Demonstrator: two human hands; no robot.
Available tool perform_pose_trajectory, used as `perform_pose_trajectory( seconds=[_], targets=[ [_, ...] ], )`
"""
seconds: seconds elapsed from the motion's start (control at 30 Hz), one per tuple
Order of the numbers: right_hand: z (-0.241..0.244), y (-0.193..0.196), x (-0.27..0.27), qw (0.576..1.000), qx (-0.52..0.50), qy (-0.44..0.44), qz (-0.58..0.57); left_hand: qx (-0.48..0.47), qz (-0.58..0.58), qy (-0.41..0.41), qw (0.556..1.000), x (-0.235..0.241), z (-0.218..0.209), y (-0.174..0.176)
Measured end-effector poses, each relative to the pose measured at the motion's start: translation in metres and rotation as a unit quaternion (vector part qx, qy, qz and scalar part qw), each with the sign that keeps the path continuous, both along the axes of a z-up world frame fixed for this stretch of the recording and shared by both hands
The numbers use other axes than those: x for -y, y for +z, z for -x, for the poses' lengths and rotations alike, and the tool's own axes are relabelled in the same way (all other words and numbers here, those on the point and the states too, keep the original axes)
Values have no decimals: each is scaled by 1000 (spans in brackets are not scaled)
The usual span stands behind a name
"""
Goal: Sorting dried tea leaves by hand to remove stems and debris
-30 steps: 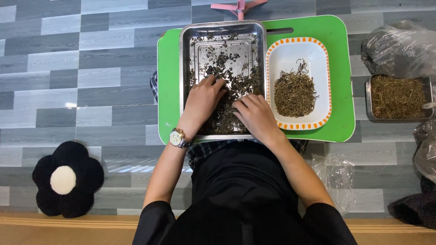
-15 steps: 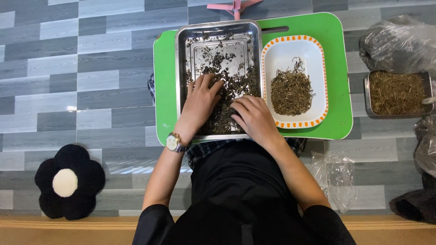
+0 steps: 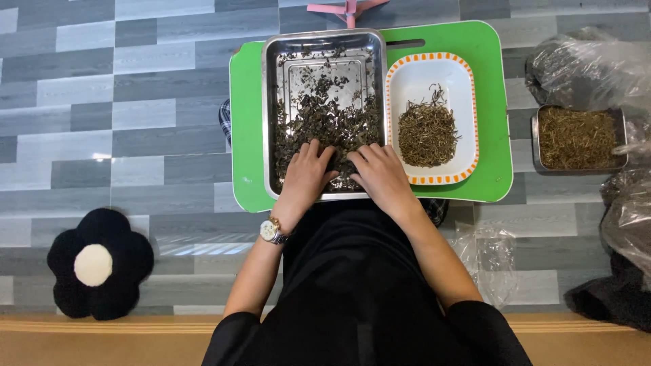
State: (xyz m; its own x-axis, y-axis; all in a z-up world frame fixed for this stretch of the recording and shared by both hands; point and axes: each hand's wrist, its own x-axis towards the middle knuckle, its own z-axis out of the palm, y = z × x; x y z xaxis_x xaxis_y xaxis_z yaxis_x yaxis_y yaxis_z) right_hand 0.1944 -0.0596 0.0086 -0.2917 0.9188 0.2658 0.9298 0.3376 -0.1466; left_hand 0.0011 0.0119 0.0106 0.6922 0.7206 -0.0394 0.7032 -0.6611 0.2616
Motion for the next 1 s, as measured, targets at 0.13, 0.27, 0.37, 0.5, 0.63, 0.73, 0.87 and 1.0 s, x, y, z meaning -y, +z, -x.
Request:
perform_pose_trajectory(
  seconds=[0.13, 0.27, 0.37, 0.5, 0.63, 0.73, 0.87, 1.0],
  targets=[
    [1, -11, -5, 1000, -5, -6, 5, 40, -14, 14, 999, 0, 2, -20],
    [8, -14, -9, 1000, -21, -4, -22, 114, -5, 38, 993, 3, 7, -25],
    [17, -13, -11, 998, -58, 5, -28, 163, 8, 52, 985, 9, 11, -14],
    [16, -36, -18, 994, -96, 1, -47, 191, -5, 53, 980, 11, 13, -11],
    [18, -22, -12, 990, -130, 2, -46, 205, -18, 71, 976, 13, 12, -10],
    [21, -9, -10, 986, -152, 6, -67, 221, -32, 81, 971, 14, 13, -4],
    [22, -7, -7, 981, -179, -7, -71, 250, -49, 91, 963, 16, 14, -3],
    [22, -10, -7, 981, -183, -14, -62, 268, -58, 103, 956, 15, 13, -6]
  ],
)
